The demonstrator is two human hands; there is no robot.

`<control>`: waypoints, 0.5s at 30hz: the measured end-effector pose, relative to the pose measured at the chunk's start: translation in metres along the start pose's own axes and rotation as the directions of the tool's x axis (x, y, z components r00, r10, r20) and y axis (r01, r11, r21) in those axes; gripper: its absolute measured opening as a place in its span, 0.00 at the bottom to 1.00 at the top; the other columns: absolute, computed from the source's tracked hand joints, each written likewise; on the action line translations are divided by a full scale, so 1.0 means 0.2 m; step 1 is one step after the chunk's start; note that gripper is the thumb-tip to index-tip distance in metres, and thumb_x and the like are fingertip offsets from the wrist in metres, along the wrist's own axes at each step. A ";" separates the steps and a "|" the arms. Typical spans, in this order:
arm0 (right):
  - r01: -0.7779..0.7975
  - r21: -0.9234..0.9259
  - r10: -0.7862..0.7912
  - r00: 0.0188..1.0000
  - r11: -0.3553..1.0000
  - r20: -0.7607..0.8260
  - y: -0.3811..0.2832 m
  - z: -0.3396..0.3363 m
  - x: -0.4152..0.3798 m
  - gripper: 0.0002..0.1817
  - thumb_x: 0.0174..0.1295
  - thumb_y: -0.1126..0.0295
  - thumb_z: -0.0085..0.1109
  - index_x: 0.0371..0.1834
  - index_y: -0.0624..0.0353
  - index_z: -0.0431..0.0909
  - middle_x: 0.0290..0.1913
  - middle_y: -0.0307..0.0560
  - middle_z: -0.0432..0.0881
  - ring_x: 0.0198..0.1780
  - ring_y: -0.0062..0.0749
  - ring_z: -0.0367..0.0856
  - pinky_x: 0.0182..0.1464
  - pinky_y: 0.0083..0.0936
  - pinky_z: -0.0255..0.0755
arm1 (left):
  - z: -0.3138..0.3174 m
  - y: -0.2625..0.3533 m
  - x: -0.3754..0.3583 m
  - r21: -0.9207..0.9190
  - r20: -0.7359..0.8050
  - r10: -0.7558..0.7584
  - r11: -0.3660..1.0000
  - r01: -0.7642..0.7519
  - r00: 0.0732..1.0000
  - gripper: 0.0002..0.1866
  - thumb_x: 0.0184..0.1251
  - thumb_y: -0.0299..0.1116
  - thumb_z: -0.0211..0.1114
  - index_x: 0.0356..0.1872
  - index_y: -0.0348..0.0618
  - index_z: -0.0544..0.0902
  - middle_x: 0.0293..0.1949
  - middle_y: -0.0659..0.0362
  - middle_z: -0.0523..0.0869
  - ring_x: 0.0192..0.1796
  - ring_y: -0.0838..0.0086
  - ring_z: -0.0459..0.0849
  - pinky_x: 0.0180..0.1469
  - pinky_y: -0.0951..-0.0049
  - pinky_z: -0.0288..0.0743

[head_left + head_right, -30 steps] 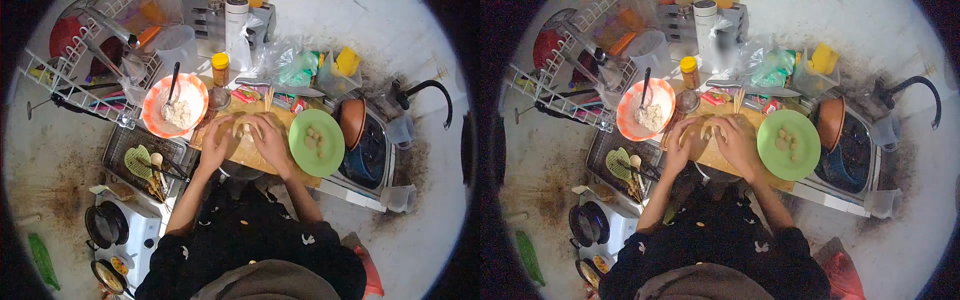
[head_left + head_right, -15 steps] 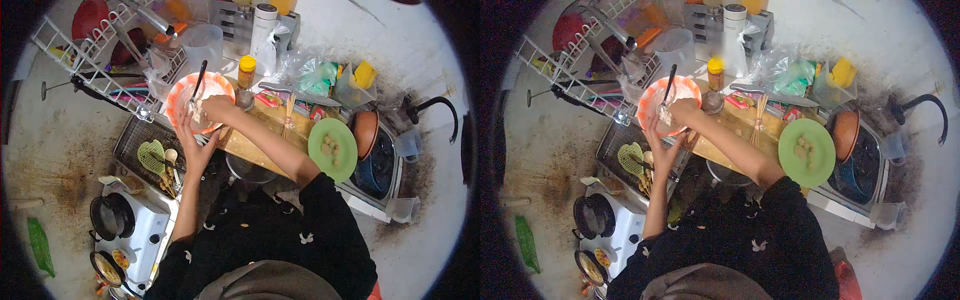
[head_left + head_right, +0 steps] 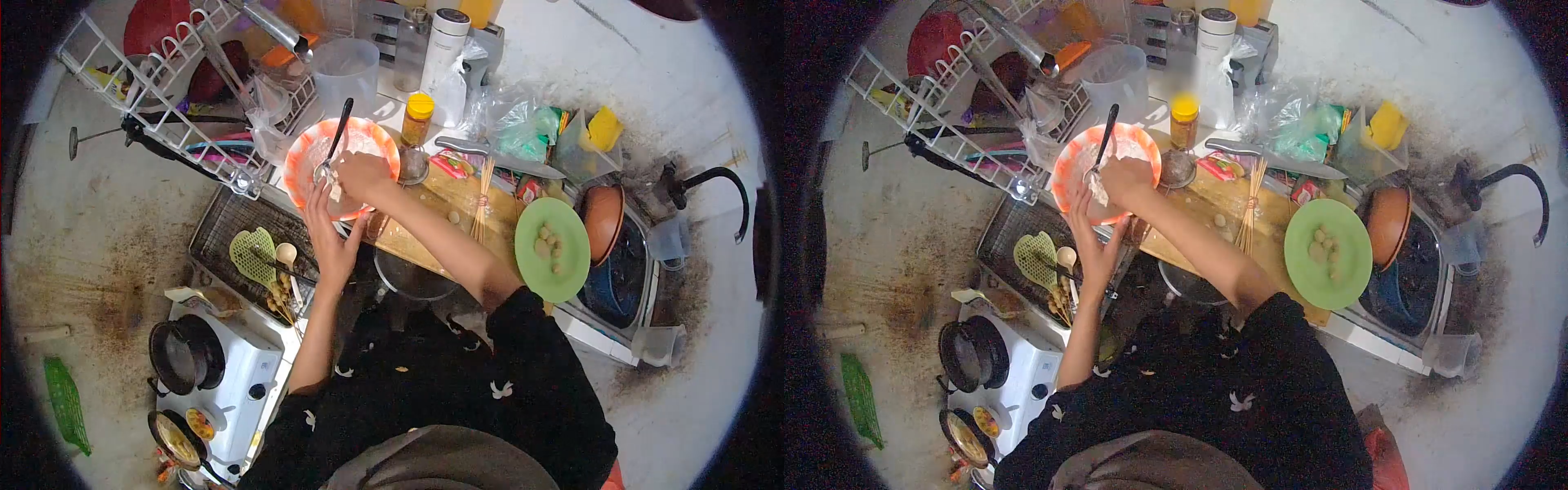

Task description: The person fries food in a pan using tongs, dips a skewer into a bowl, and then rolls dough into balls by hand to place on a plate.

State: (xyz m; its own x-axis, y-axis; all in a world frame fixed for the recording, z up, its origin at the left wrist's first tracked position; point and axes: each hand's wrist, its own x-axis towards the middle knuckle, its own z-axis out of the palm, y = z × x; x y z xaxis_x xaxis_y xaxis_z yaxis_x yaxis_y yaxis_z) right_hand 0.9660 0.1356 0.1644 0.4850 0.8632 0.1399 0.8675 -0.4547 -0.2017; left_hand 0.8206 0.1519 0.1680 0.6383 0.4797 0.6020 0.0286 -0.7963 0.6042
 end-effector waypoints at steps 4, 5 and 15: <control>0.004 -0.015 -0.001 0.985 1.000 0.173 0.00 -0.14 0.00 0.10 0.44 0.72 0.59 0.31 0.64 0.78 0.28 0.53 0.80 0.34 0.44 0.81 0.35 0.36 0.76 | 0.01 0.00 -0.01 0.012 0.001 0.001 1.000 -0.001 1.000 0.35 0.49 0.36 0.68 0.58 0.36 0.62 0.60 0.46 0.64 0.63 0.53 0.60 0.64 0.56 0.50; 0.000 -0.016 0.002 0.985 1.000 0.170 0.02 -0.13 0.00 0.10 0.44 0.72 0.59 0.31 0.64 0.78 0.28 0.53 0.80 0.34 0.44 0.81 0.35 0.36 0.76 | 0.01 0.01 0.00 0.009 0.002 0.005 1.000 -0.005 1.000 0.35 0.49 0.36 0.68 0.58 0.36 0.62 0.60 0.46 0.64 0.63 0.53 0.60 0.64 0.56 0.50; 0.039 0.407 -0.075 0.995 0.913 0.072 0.13 -0.45 -0.14 0.08 0.45 0.71 0.62 0.29 0.60 0.82 0.30 0.49 0.82 0.34 0.34 0.82 0.37 0.25 0.74 | 0.00 0.12 0.21 -0.605 -0.075 -0.235 0.783 0.143 0.969 0.26 0.64 0.30 0.52 0.63 0.36 0.57 0.63 0.52 0.62 0.67 0.65 0.57 0.65 0.67 0.51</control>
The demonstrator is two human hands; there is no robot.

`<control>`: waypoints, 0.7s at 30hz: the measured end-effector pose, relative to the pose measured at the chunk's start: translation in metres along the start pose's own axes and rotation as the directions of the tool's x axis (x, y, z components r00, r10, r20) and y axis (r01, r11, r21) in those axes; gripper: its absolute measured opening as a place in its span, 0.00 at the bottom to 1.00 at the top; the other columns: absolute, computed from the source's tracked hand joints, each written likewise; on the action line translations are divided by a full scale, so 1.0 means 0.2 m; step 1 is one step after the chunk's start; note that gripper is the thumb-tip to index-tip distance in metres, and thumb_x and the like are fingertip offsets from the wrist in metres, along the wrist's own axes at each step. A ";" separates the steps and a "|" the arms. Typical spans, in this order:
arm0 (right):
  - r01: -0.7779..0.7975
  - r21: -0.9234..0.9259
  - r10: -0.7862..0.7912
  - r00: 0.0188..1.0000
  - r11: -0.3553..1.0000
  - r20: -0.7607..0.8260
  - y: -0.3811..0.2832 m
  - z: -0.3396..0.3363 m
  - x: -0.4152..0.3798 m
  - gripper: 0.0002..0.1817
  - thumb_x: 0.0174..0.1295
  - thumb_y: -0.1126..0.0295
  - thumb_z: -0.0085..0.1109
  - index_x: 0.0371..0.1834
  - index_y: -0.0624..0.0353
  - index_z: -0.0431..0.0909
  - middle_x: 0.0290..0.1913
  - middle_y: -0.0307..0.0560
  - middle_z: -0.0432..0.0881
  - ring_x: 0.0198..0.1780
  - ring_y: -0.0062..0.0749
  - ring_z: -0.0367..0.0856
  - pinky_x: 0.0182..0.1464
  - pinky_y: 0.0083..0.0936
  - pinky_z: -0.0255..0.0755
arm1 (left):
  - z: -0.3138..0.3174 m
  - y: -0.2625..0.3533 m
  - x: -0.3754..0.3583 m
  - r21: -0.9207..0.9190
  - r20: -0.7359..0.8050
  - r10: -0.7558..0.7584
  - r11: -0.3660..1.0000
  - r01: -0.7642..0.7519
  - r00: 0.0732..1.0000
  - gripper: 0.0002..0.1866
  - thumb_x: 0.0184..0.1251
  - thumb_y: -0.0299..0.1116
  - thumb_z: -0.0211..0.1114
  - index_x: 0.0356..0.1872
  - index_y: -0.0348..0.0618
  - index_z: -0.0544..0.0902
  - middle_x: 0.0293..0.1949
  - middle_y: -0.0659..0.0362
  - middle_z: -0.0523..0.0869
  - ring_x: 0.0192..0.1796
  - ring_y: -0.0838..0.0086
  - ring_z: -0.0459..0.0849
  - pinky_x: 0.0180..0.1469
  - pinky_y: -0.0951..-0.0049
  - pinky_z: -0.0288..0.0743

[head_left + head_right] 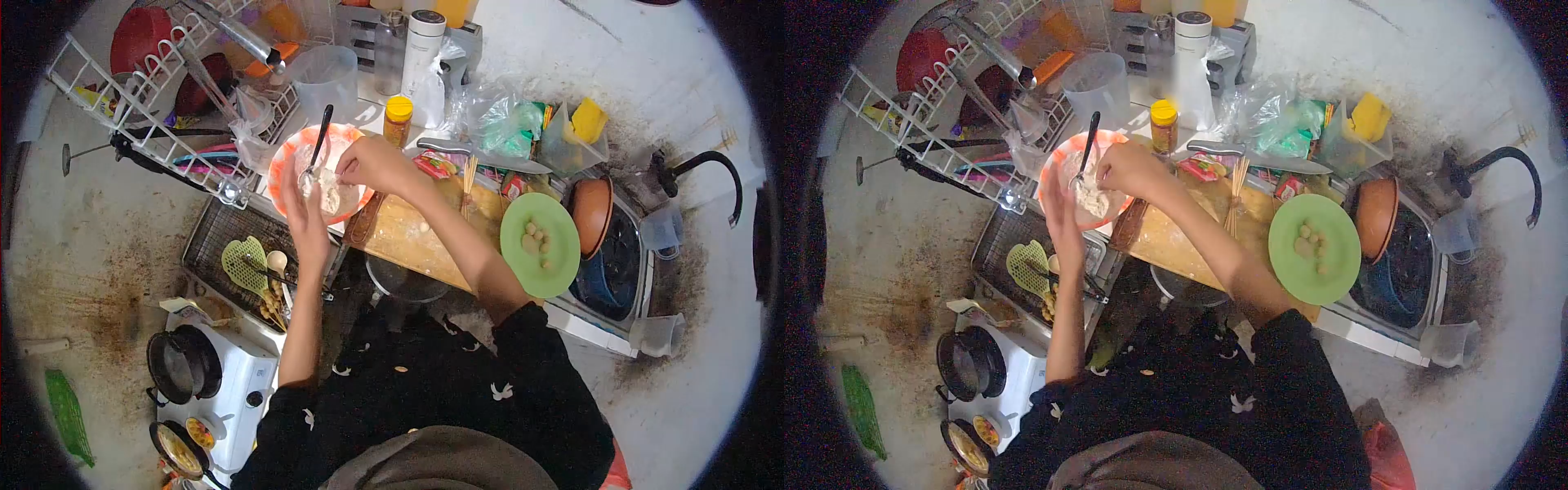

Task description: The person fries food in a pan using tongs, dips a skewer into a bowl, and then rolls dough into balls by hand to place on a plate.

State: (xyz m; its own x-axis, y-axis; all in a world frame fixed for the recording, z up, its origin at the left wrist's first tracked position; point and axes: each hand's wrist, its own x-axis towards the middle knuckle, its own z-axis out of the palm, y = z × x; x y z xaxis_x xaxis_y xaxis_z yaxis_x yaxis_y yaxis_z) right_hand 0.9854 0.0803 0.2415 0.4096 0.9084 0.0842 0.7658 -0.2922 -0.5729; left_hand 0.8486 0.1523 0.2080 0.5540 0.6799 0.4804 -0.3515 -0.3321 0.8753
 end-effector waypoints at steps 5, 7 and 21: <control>0.153 0.185 -0.142 0.987 0.971 -0.069 -0.11 -0.06 -0.11 0.10 0.47 0.69 0.63 0.32 0.61 0.82 0.31 0.50 0.82 0.33 0.32 0.83 0.38 0.23 0.74 | 0.10 -0.17 0.16 -0.520 0.088 -0.415 0.756 0.397 0.905 0.23 0.69 0.40 0.45 0.60 0.37 0.62 0.59 0.52 0.68 0.62 0.66 0.66 0.59 0.72 0.62; 0.213 0.169 -0.186 0.969 0.962 -0.163 -0.14 -0.04 -0.15 0.10 0.48 0.68 0.62 0.32 0.61 0.82 0.28 0.50 0.82 0.31 0.33 0.82 0.38 0.24 0.74 | 0.13 -0.13 0.16 -0.699 0.318 -0.552 0.412 0.584 0.770 0.22 0.70 0.42 0.43 0.57 0.37 0.65 0.57 0.53 0.70 0.60 0.64 0.68 0.58 0.70 0.65; 0.364 0.250 -0.222 0.861 0.897 -0.457 -0.23 0.28 -0.19 0.36 0.60 0.49 0.40 0.65 0.65 0.54 0.69 0.55 0.50 0.68 0.43 0.50 0.68 0.43 0.36 | 0.20 -0.12 0.10 -0.768 0.367 -0.454 0.345 0.540 0.812 0.27 0.70 0.47 0.38 0.64 0.41 0.56 0.65 0.53 0.59 0.65 0.67 0.61 0.66 0.67 0.54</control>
State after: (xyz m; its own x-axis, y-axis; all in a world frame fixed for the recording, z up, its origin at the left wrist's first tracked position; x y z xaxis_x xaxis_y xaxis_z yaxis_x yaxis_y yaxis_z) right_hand 0.9067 0.0767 0.2190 0.4089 0.7108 0.5723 0.7123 0.1435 -0.6871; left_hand 0.8988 0.1483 0.1992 0.8862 0.4631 0.0130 -0.4019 0.7545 0.5188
